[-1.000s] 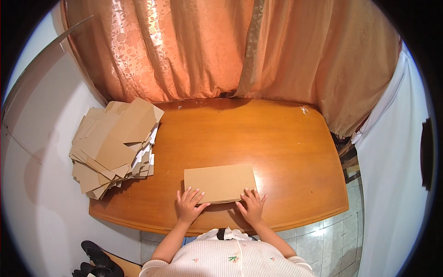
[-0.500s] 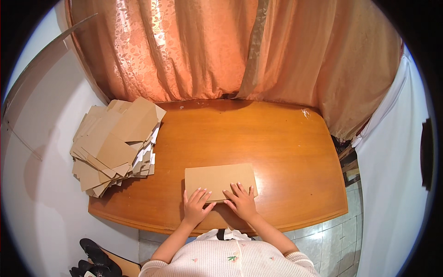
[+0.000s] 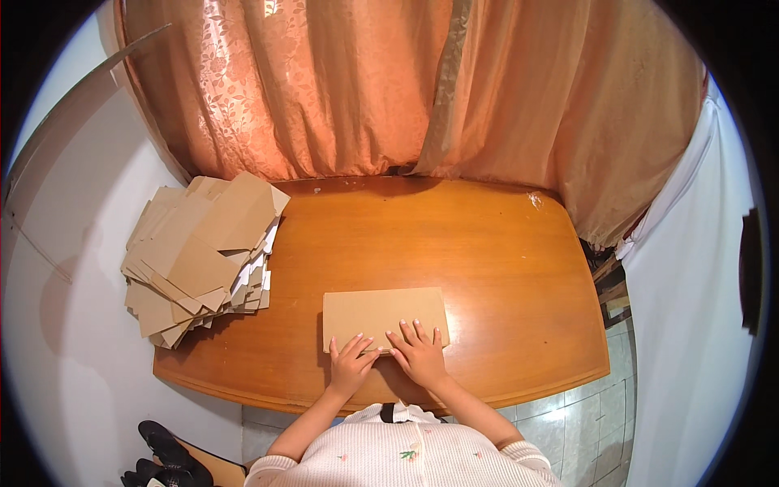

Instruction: The person assembles flat cardboard pieces into rectangular boxes on a wooden table. They fold the sides and tuck the flaps to form the box structure, then place the completed boxes on a shelf. The process is repeated for multiple boxes.

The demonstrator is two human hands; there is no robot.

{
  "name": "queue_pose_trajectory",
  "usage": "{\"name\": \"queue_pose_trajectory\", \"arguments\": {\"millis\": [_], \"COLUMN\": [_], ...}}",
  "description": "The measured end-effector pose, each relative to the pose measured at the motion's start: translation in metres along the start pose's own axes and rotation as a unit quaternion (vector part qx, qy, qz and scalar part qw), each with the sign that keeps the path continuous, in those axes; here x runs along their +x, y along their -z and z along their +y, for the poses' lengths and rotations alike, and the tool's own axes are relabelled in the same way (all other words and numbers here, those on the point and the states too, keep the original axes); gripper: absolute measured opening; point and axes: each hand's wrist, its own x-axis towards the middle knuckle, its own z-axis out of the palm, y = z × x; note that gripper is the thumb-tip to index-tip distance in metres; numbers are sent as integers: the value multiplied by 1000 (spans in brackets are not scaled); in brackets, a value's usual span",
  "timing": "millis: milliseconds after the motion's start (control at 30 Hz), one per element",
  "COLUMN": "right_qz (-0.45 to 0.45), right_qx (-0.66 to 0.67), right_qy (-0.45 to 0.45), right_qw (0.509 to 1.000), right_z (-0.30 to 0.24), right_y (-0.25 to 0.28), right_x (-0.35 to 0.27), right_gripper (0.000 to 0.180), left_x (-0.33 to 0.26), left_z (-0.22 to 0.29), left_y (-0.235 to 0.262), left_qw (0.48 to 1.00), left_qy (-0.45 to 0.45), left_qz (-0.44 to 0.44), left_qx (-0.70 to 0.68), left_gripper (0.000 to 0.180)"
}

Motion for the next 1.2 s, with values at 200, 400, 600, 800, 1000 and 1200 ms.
{"name": "queue_pose_trajectory", "arguments": {"millis": [200, 400, 600, 800, 1000, 1200], "right_qz": [-49, -69, -113, -130, -119, -118], "right_qx": [35, -7, 8, 10, 8, 83], "right_qy": [-41, -104, -156, -176, -197, -195], "right_qw": [997, 992, 981, 976, 973, 970], "right_z": [3, 29, 48, 45, 42, 42], "right_y": [11, 11, 26, 38, 52, 37], "right_x": [16, 47, 73, 77, 67, 39], "right_gripper": [49, 59, 84, 84, 61, 46], "left_x": [1, 2, 2, 9, 19, 32], "left_z": [0, 0, -2, -6, -15, -28], "left_y": [-3, -6, -6, -5, -4, 7], "left_qw": [999, 998, 998, 998, 992, 965], "left_qy": [19, 27, 29, 32, 97, 230], "left_qz": [23, 35, 32, 30, 74, 14], "left_qx": [-32, -45, -45, -41, -23, -126], "left_gripper": [12, 10, 9, 9, 10, 23]}}
